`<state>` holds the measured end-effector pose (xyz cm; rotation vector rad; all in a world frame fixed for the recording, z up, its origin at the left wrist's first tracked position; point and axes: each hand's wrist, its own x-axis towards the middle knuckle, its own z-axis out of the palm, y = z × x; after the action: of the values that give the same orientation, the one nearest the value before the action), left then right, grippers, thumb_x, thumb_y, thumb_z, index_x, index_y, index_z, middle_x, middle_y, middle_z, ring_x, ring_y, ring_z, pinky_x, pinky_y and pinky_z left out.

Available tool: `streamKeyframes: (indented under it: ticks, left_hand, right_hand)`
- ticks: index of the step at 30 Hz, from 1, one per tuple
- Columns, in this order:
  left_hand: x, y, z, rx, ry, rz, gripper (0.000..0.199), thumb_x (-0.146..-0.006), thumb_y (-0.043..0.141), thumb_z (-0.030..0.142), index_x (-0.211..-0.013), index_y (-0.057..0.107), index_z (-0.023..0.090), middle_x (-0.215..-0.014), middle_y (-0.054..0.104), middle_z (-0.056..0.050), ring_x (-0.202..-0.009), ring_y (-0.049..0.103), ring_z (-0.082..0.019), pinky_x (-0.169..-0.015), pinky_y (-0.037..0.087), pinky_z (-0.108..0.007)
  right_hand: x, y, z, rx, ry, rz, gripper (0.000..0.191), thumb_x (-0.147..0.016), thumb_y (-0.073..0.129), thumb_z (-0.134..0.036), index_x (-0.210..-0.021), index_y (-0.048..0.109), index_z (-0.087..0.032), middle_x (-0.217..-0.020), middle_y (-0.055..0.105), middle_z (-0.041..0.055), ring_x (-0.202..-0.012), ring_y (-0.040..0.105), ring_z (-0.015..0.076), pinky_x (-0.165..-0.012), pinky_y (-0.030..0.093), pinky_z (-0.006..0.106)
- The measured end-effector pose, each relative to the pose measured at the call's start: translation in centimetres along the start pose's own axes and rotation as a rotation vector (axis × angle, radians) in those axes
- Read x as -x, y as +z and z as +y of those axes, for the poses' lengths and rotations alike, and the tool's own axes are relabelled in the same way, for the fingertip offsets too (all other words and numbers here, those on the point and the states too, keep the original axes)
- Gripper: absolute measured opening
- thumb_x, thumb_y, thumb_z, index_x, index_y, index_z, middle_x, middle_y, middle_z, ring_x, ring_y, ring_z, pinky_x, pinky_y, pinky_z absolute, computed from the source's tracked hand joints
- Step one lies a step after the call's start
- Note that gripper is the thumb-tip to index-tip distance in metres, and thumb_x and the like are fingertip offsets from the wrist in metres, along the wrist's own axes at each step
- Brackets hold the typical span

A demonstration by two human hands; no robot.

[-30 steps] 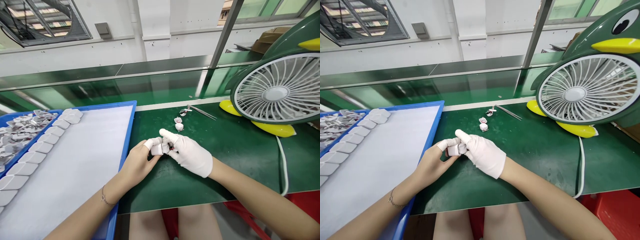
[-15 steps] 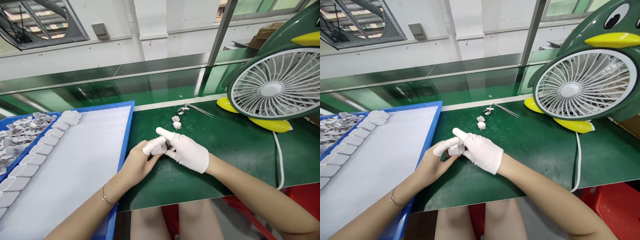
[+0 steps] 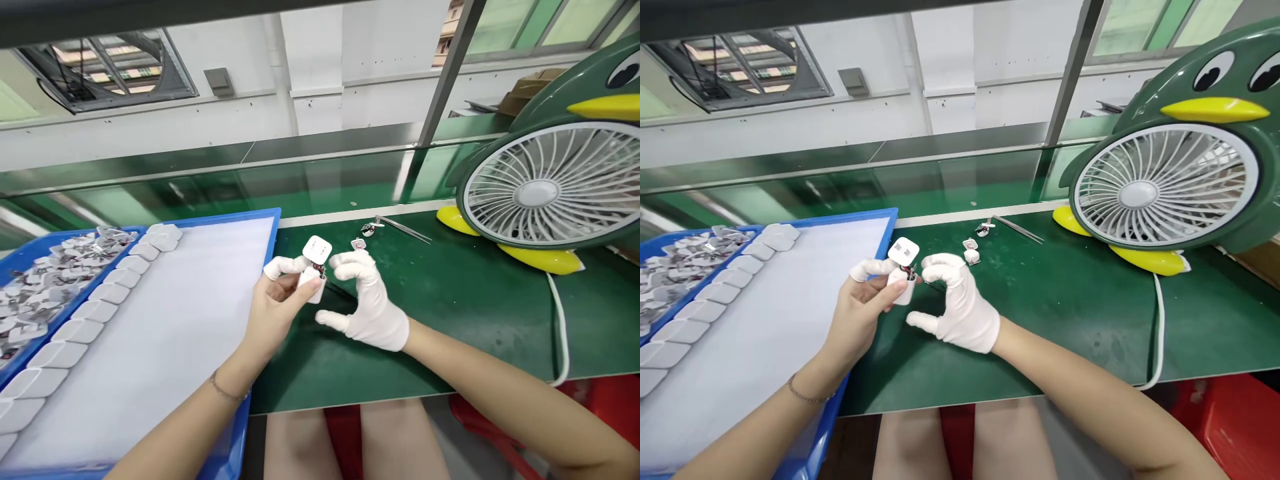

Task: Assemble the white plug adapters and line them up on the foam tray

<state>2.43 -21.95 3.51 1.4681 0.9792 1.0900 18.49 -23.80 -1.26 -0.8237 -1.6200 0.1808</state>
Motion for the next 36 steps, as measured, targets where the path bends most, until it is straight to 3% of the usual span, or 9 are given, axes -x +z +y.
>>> streamKeyframes:
  ticks: [3, 6, 12, 15, 20, 27, 33, 36]
  left_hand:
    - [0.3, 0.4, 0.0, 0.062, -0.059, -0.062, 0.027, -0.076, 0.070, 0.033, -0.080, 0.046, 0.021, -0.084, 0.070, -0.001, -0.078, 0.068, -0.017, -0.066, 0.055, -0.028]
    - [0.5, 0.2, -0.1, 0.025, -0.082, -0.139, 0.023, -0.077, 0.069, 0.032, -0.080, 0.050, 0.020, -0.080, 0.068, -0.001, -0.079, 0.067, -0.017, -0.070, 0.054, -0.029]
    - [0.6, -0.6, 0.0, -0.167, 0.002, -0.208, 0.024, -0.079, 0.067, 0.032, -0.071, 0.048, 0.020, -0.069, 0.057, 0.002, -0.071, 0.061, -0.014, -0.063, 0.050, -0.025]
    - [0.6, -0.7, 0.1, -0.215, 0.014, -0.258, 0.018, -0.080, 0.064, 0.033, -0.077, 0.052, 0.019, -0.072, 0.058, 0.001, -0.072, 0.060, -0.014, -0.063, 0.049, -0.025]
    - [0.7, -0.8, -0.2, -0.252, -0.017, -0.317, 0.017, -0.080, 0.063, 0.032, -0.086, 0.054, 0.018, -0.077, 0.059, 0.000, -0.073, 0.059, -0.014, -0.065, 0.049, -0.025]
    - [0.6, -0.3, -0.5, -0.066, -0.210, -0.439, 0.028, -0.082, 0.061, 0.037, -0.097, 0.045, 0.020, -0.083, 0.056, 0.001, -0.069, 0.057, -0.011, -0.058, 0.053, -0.024]
    - [0.8, -0.1, 0.1, -0.039, -0.201, -0.370, 0.037, -0.082, 0.063, 0.032, -0.096, 0.030, 0.023, -0.092, 0.059, 0.001, -0.070, 0.061, -0.010, -0.059, 0.054, -0.024]
    - [1.0, -0.3, 0.1, -0.177, -0.013, -0.325, 0.039, -0.083, 0.062, 0.026, -0.104, 0.029, 0.024, -0.094, 0.061, 0.001, -0.077, 0.063, -0.011, -0.070, 0.055, -0.026]
  right_hand:
    - [0.3, 1.0, -0.6, -0.062, 0.087, 0.003, 0.046, -0.073, 0.072, -0.027, -0.107, 0.041, -0.024, -0.104, 0.052, 0.0059, -0.094, 0.058, 0.0190, -0.088, 0.050, 0.040]
    - [0.2, 0.7, -0.9, -0.105, 0.165, -0.025, 0.040, -0.074, 0.072, -0.027, -0.104, 0.046, -0.024, -0.098, 0.056, 0.0027, -0.083, 0.060, 0.0152, -0.081, 0.052, 0.033]
    - [0.0, -0.3, -0.9, -0.026, 0.056, -0.078, 0.033, -0.075, 0.072, -0.024, -0.100, 0.051, -0.023, -0.095, 0.061, 0.0032, -0.089, 0.061, 0.0174, -0.081, 0.051, 0.034]
    - [-0.1, -0.4, -1.0, -0.013, -0.024, -0.116, 0.029, -0.077, 0.070, -0.022, -0.099, 0.053, -0.025, -0.095, 0.063, 0.0026, -0.088, 0.062, 0.0179, -0.080, 0.051, 0.035]
    - [0.0, -0.9, -0.9, -0.088, 0.079, -0.215, 0.031, -0.075, 0.072, -0.020, -0.100, 0.054, -0.023, -0.099, 0.063, 0.0027, -0.094, 0.061, 0.0164, -0.083, 0.050, 0.031]
    - [0.0, -1.0, -0.5, -0.013, 0.027, -0.260, 0.027, -0.075, 0.070, -0.024, -0.092, 0.049, -0.019, -0.090, 0.059, 0.0028, -0.083, 0.058, 0.0152, -0.076, 0.049, 0.030]
    - [0.0, -0.6, -0.7, 0.003, -0.050, -0.177, 0.029, -0.076, 0.069, -0.019, -0.094, 0.046, -0.020, -0.088, 0.056, 0.0025, -0.082, 0.056, 0.0153, -0.073, 0.048, 0.030]
    - [0.1, -0.9, -0.7, -0.030, -0.063, -0.185, 0.033, -0.076, 0.067, -0.018, -0.101, 0.045, -0.020, -0.095, 0.054, 0.0044, -0.090, 0.055, 0.0173, -0.081, 0.048, 0.035]
